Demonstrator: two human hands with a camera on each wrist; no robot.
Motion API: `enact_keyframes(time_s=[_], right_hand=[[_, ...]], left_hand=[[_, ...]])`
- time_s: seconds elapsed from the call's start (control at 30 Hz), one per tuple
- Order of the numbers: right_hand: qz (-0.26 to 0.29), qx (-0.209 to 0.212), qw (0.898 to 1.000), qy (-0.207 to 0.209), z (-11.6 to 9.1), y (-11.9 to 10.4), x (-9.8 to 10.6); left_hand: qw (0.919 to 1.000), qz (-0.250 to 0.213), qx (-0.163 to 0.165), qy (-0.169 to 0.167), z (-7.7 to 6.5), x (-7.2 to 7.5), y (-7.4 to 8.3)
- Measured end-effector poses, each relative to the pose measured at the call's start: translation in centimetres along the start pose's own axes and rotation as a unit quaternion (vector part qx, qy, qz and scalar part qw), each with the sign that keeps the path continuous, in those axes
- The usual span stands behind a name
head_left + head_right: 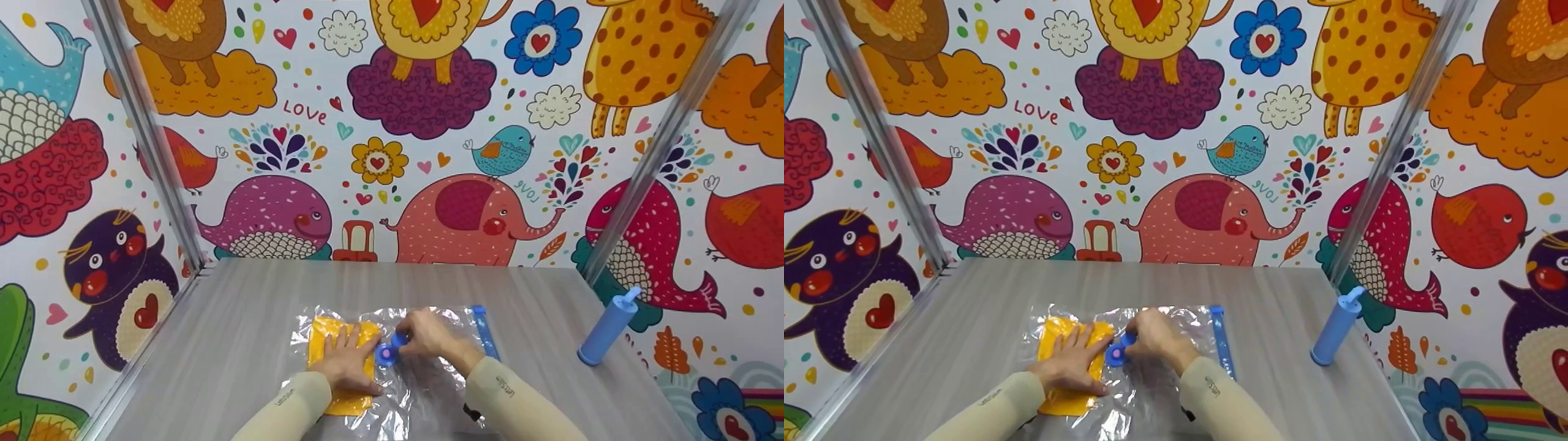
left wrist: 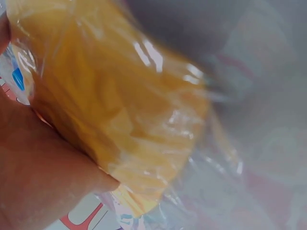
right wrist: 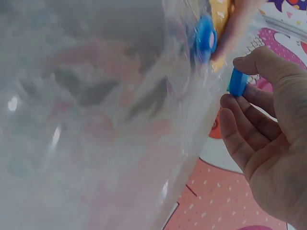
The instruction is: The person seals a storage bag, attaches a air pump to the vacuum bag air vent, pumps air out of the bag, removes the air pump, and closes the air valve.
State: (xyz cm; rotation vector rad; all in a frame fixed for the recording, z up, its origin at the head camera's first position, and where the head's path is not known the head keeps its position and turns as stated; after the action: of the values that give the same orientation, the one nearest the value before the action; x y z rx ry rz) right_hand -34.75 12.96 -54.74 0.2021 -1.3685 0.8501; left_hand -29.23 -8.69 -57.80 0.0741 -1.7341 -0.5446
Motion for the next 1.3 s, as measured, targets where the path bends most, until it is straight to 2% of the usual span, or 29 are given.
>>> enact_keyframes(time_s=[0.27, 0.53, 0.67, 0.83, 1.0, 1.1, 1.3], right_hand=[[0.009, 0.026, 1.000, -0.015, 0.7, -0.8, -2.2], [0.003, 0.008, 0.999, -0.034, 0.8, -0.9, -3.4], [-0.027, 0.006, 0.999, -0.044, 0.9, -1.2, -3.5], [-0.087, 0.048, 0.992, -0.078, 1.1, -1.7, -3.3], [-0.085, 0.082, 0.987, -0.104, 1.5, -2.0, -2.9], [-0.084, 0.081, 0.986, -0.117, 1.7, -2.1, -2.8], [-0.118, 0.097, 0.980, -0.125, 1.9, -2.6, -2.5]], left_hand=[[1.0000, 0.005, 0.004, -0.002, 0.0, 0.0, 0.0], [1.0000, 0.007, 0.003, -0.001, -0.1, 0.0, 0.3], [1.0000, 0.004, 0.004, -0.002, -0.1, 0.0, 0.1], [1.0000, 0.003, 0.000, 0.001, 0.0, 0.1, 0.0], [1.0000, 0.001, -0.001, 0.000, 0.0, -0.1, 0.0], [1.0000, -0.003, 0.002, -0.004, 0.0, -0.2, 0.0], [0.9999, -0.005, 0.008, -0.005, 0.0, 0.0, 0.0]])
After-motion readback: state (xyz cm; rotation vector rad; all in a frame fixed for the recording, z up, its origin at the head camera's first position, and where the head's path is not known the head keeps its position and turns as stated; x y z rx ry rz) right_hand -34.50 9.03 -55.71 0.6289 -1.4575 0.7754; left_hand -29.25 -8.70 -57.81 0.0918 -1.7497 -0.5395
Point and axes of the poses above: each hand's wrist, its own z-axis towards the middle knuckle, its own x-axis out of the back of the hand, y = z × x, the point moved 2 cm from there along z, towards the middle knuckle, and after that the axes turned 5 degrees about y, right-handed, at the moved point
